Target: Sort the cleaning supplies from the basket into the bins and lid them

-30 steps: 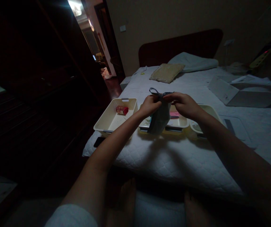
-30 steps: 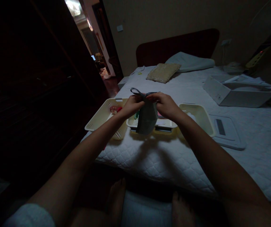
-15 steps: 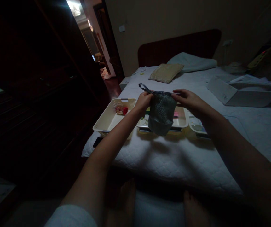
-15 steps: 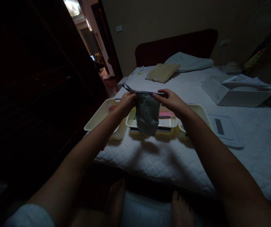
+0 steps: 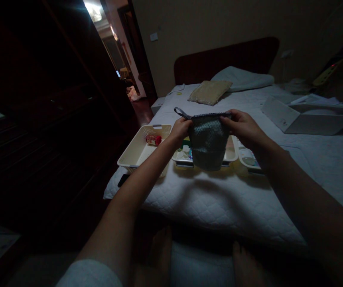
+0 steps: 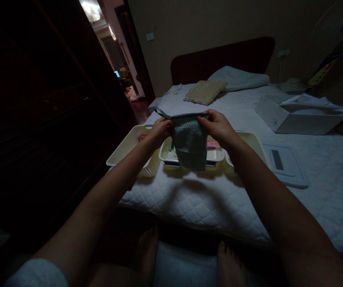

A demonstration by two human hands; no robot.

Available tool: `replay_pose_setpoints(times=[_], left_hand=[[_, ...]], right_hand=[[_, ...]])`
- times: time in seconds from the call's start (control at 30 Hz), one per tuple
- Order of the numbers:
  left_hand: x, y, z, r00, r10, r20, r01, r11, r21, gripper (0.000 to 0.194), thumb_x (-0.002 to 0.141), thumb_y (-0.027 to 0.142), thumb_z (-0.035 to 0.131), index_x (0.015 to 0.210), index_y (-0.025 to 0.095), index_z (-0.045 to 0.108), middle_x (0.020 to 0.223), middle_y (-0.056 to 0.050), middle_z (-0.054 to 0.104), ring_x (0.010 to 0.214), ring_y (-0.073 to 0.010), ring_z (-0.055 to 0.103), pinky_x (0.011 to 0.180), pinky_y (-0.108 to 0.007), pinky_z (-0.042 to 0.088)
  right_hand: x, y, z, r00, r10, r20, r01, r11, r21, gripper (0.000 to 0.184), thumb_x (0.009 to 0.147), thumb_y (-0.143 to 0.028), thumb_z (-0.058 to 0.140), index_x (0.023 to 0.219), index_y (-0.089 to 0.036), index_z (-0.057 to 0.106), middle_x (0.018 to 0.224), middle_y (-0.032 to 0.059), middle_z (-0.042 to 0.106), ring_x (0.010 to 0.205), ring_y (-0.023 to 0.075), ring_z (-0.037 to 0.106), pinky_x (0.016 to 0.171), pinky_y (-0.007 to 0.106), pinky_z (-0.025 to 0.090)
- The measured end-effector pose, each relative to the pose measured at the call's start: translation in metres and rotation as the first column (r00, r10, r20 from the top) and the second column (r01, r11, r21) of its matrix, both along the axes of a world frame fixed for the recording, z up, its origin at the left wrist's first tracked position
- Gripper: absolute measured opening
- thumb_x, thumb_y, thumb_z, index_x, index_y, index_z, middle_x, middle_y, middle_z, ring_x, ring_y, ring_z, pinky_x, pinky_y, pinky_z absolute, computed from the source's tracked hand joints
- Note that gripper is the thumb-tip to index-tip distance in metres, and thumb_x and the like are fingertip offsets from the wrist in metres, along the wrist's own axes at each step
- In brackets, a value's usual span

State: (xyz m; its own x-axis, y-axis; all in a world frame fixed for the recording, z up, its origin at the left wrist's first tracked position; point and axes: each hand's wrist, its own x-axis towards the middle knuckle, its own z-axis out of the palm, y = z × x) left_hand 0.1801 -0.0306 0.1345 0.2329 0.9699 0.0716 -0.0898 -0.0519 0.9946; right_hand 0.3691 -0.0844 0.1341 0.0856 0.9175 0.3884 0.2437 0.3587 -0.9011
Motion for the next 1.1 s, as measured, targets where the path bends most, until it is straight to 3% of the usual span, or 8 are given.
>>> replay_pose_setpoints(times=[0.1, 0.2, 0.4, 0.57, 0.7, 0.83, 0.97, 1.1], left_hand=[[-0.001, -0.004, -0.006, 0.983, -0.180, 0.030, 0.182, 0.981, -0.074, 0.015, 0.062, 0.017, 0.058, 0.075, 0.019, 0.052, 0.068, 0.002, 0.053, 0.062, -0.0109, 0.050, 0.065, -0.026, 0.040], [-0.002, -0.009, -0.014, 0.931, -0.362, 0.033, 0.363, 0.916, -0.171, 0.019, 0.064, 0.024, 0.067, 0.079, 0.017, 0.057, 0.074, 0.000, 0.059, 0.068, -0.0121, 0.055, 0.070, -0.028, 0.043], [0.000, -0.012, -0.027, 0.871, -0.491, 0.026, 0.487, 0.854, -0.182, 0.024, 0.062, 0.025, 0.077, 0.080, 0.014, 0.065, 0.081, -0.005, 0.066, 0.074, -0.0131, 0.058, 0.077, -0.030, 0.044], [0.004, -0.015, -0.019, 0.895, -0.412, 0.169, 0.435, 0.890, -0.137, 0.029, 0.060, 0.026, 0.076, 0.085, 0.016, 0.065, 0.085, -0.005, 0.069, 0.079, -0.0176, 0.062, 0.075, -0.030, 0.046], [0.007, -0.014, -0.012, 0.922, -0.325, 0.209, 0.351, 0.931, -0.100, 0.029, 0.063, 0.028, 0.075, 0.087, 0.017, 0.063, 0.087, -0.005, 0.069, 0.084, -0.0187, 0.062, 0.072, -0.028, 0.046], [0.008, -0.010, -0.011, 0.950, -0.226, 0.213, 0.250, 0.964, -0.090, 0.025, 0.066, 0.030, 0.072, 0.084, 0.017, 0.060, 0.079, -0.003, 0.066, 0.075, -0.0155, 0.060, 0.067, -0.026, 0.044], [0.006, -0.006, -0.015, 0.965, -0.105, 0.240, 0.135, 0.985, -0.111, 0.021, 0.067, 0.027, 0.069, 0.081, 0.018, 0.057, 0.068, 0.002, 0.061, 0.062, -0.0118, 0.054, 0.060, -0.025, 0.041], [0.004, 0.001, -0.020, 0.965, -0.003, 0.261, 0.050, 0.983, -0.175, 0.019, 0.067, 0.027, 0.068, 0.076, 0.018, 0.053, 0.062, 0.004, 0.056, 0.056, -0.0106, 0.051, 0.059, -0.025, 0.040]], right_hand=[[0.000, 0.002, 0.003, 0.996, -0.065, -0.057, 0.066, 0.998, 0.019, 0.022, 0.077, -0.042, 0.065, 0.082, -0.021, 0.059, 0.077, 0.0025, 0.063, 0.076, 0.0190, 0.062, 0.065, 0.031, 0.051], [0.004, 0.004, 0.006, 0.989, -0.117, -0.091, 0.121, 0.991, 0.050, 0.023, 0.078, -0.044, 0.064, 0.087, -0.023, 0.059, 0.083, 0.0028, 0.064, 0.082, 0.0207, 0.063, 0.068, 0.034, 0.052], [0.018, 0.009, 0.002, 0.972, -0.175, -0.156, 0.187, 0.980, 0.068, 0.027, 0.078, -0.049, 0.062, 0.085, -0.025, 0.054, 0.082, 0.0021, 0.061, 0.080, 0.0199, 0.061, 0.070, 0.036, 0.051], [0.020, 0.009, 0.002, 0.953, -0.180, -0.245, 0.182, 0.983, -0.015, 0.025, 0.078, -0.045, 0.062, 0.083, -0.024, 0.050, 0.076, 0.0006, 0.054, 0.071, 0.0171, 0.056, 0.067, 0.034, 0.049], [0.014, 0.003, 0.007, 0.955, -0.066, -0.291, 0.020, 0.987, -0.158, 0.021, 0.080, -0.042, 0.063, 0.078, -0.024, 0.051, 0.076, 0.0024, 0.059, 0.072, 0.0184, 0.060, 0.066, 0.034, 0.053], [0.009, -0.003, 0.007, 0.945, 0.013, -0.328, -0.118, 0.946, -0.303, 0.014, 0.081, -0.034, 0.064, 0.081, -0.022, 0.056, 0.078, 0.0030, 0.064, 0.069, 0.0164, 0.063, 0.071, 0.034, 0.056], [0.007, -0.006, 0.001, 0.943, 0.101, -0.318, -0.208, 0.923, -0.324, 0.015, 0.081, -0.033, 0.064, 0.088, -0.021, 0.058, 0.083, 0.0058, 0.068, 0.069, 0.0169, 0.066, 0.074, 0.036, 0.058], [0.006, -0.008, -0.005, 0.959, 0.112, -0.262, -0.212, 0.895, -0.393, 0.043, 0.076, -0.028, 0.069, 0.117, -0.022, 0.054, 0.085, 0.0037, 0.067, 0.068, 0.0161, 0.067, 0.072, 0.034, 0.058]])
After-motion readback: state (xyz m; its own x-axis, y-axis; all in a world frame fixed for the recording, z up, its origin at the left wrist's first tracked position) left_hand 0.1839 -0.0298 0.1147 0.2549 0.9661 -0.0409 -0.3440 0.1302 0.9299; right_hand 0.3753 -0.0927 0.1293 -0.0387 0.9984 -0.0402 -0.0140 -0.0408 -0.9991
